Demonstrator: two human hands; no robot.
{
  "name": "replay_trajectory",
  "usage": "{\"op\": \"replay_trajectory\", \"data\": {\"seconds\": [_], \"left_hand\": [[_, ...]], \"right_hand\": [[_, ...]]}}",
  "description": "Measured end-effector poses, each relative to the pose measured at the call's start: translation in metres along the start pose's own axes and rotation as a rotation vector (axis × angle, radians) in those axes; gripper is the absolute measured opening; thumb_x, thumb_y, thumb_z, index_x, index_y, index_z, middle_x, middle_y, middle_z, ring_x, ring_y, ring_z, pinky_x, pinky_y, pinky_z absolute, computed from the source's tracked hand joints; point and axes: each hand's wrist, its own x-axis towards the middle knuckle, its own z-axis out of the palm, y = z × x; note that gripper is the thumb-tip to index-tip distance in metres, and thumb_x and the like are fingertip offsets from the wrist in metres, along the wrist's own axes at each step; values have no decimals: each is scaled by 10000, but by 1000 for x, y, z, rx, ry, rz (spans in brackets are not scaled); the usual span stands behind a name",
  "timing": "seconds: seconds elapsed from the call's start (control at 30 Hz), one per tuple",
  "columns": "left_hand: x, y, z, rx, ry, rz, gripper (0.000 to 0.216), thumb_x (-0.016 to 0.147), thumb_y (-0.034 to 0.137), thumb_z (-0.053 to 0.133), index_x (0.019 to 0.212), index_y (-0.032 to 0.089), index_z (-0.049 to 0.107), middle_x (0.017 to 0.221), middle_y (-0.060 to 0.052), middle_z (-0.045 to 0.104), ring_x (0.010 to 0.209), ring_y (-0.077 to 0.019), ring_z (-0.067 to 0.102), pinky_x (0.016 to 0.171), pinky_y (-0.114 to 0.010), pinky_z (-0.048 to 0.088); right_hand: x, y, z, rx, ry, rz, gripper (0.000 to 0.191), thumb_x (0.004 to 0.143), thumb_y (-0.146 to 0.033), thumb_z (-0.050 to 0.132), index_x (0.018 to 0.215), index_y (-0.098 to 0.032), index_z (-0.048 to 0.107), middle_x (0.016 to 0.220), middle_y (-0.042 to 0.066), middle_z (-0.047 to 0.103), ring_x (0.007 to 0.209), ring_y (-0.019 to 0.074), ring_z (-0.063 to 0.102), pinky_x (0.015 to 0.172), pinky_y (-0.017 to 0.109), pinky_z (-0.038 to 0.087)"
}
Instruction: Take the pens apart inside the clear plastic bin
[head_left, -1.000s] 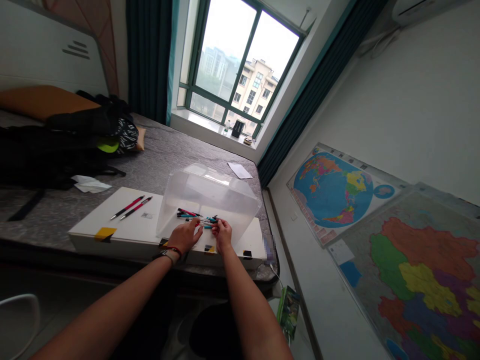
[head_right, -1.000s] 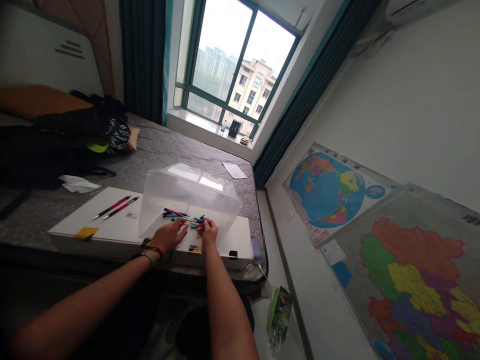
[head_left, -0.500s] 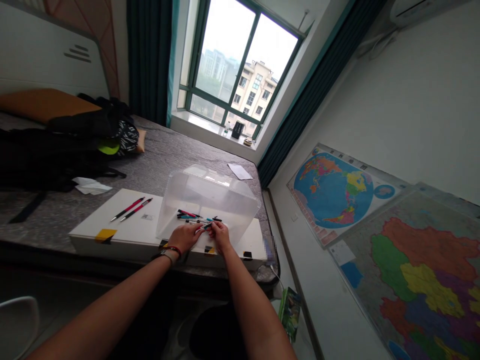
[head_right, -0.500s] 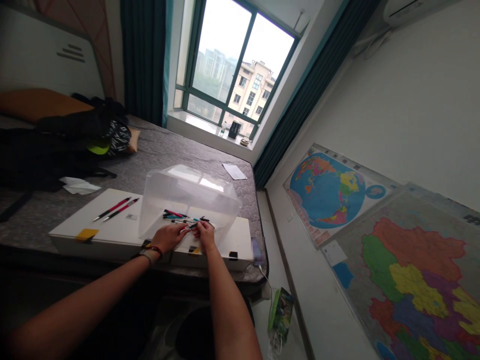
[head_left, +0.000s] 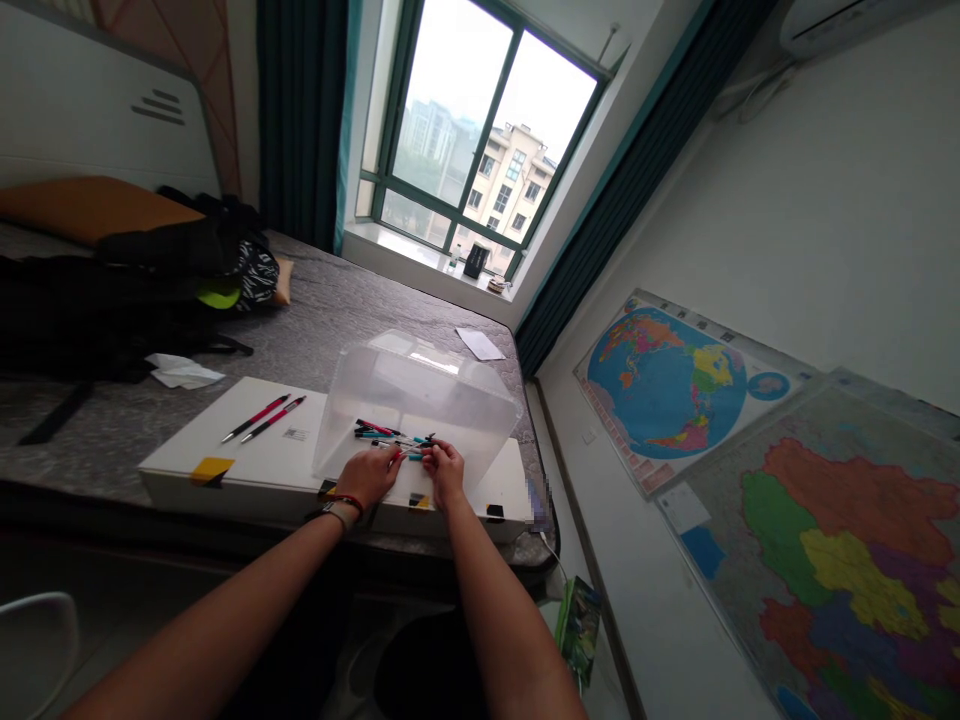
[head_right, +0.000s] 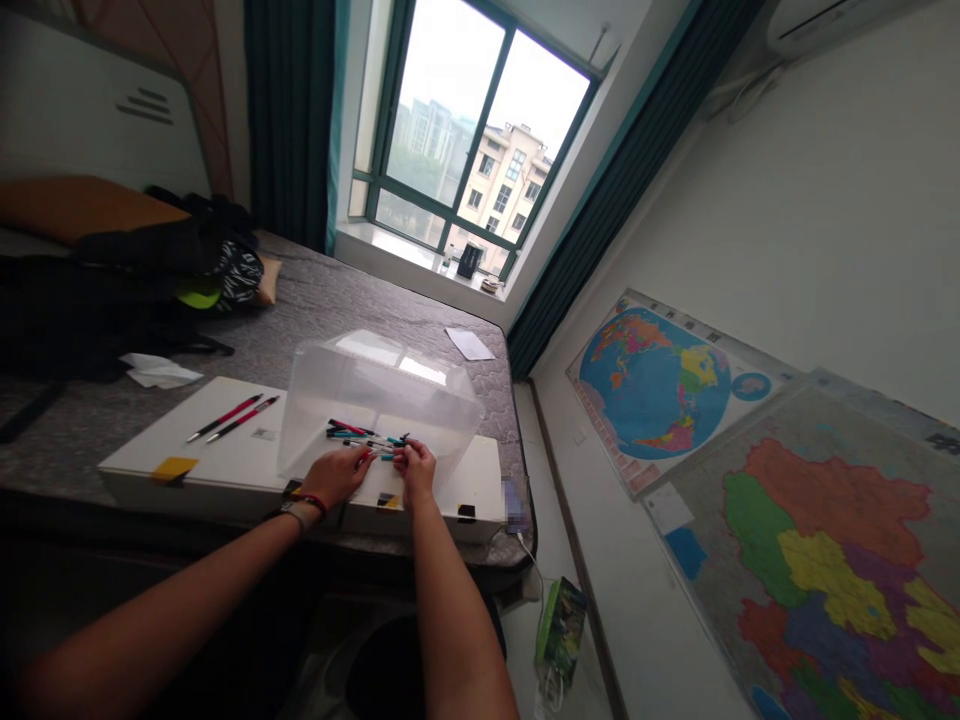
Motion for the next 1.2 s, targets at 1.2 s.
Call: {"op": "replay_trajectory", "data": {"seconds": [1.2], "left_hand": [[-1,-3,1,-47,-42,72,413,981,446,309,1103,258,655,909,-91,701,831,-224,633,744,-320,414]], "right_hand": [[-6,2,4,-458,-250,-154,179,726,-345,716,736,-167,726,671,-5,669,507,88,505,501,198,409]]}}
